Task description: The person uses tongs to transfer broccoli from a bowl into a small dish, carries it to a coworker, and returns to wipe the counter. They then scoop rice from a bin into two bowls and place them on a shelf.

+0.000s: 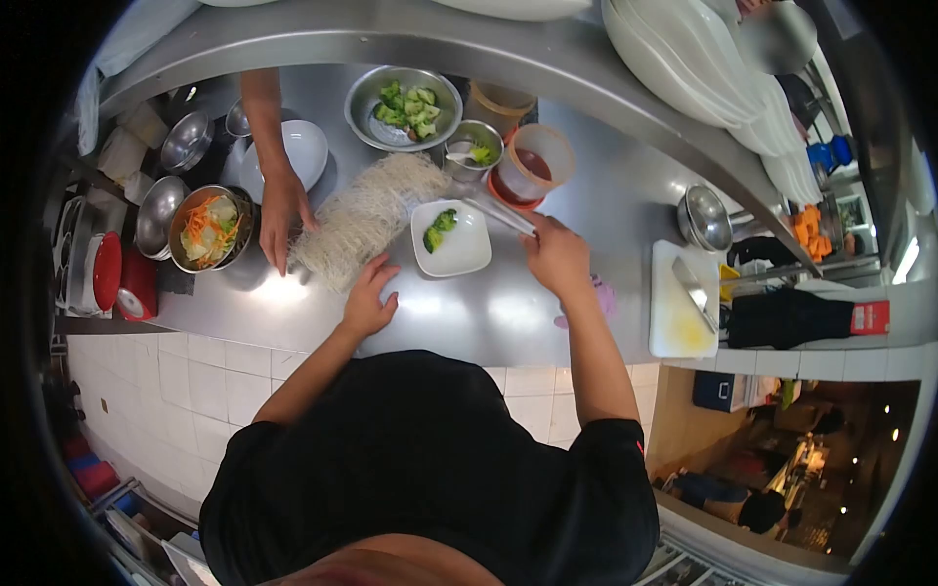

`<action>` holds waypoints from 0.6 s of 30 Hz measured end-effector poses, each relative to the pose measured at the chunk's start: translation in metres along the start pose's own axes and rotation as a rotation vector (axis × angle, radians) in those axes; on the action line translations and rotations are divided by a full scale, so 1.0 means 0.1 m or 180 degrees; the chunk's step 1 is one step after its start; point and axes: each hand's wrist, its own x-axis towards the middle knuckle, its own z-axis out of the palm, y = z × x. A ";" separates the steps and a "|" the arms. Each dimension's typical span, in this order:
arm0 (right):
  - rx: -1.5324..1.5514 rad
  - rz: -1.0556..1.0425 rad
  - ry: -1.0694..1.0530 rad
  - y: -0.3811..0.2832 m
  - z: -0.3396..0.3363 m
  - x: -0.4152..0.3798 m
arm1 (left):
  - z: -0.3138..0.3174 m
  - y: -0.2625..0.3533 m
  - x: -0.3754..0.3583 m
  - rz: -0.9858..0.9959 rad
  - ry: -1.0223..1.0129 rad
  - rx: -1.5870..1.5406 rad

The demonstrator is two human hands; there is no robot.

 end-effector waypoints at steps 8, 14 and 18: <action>-0.1215 -0.0280 -0.0568 -0.62 0.29 1.53 | 0.02 -0.04 -0.01 -0.0061 0.0031 -0.0076; -0.1174 -0.0180 -0.0582 -0.70 0.32 1.67 | -0.02 0.01 -0.01 -0.0325 -0.0152 -0.0027; -0.0548 -0.0127 -0.0059 -0.38 -0.11 1.14 | 0.01 -0.01 -0.01 -0.0119 -0.0034 0.0137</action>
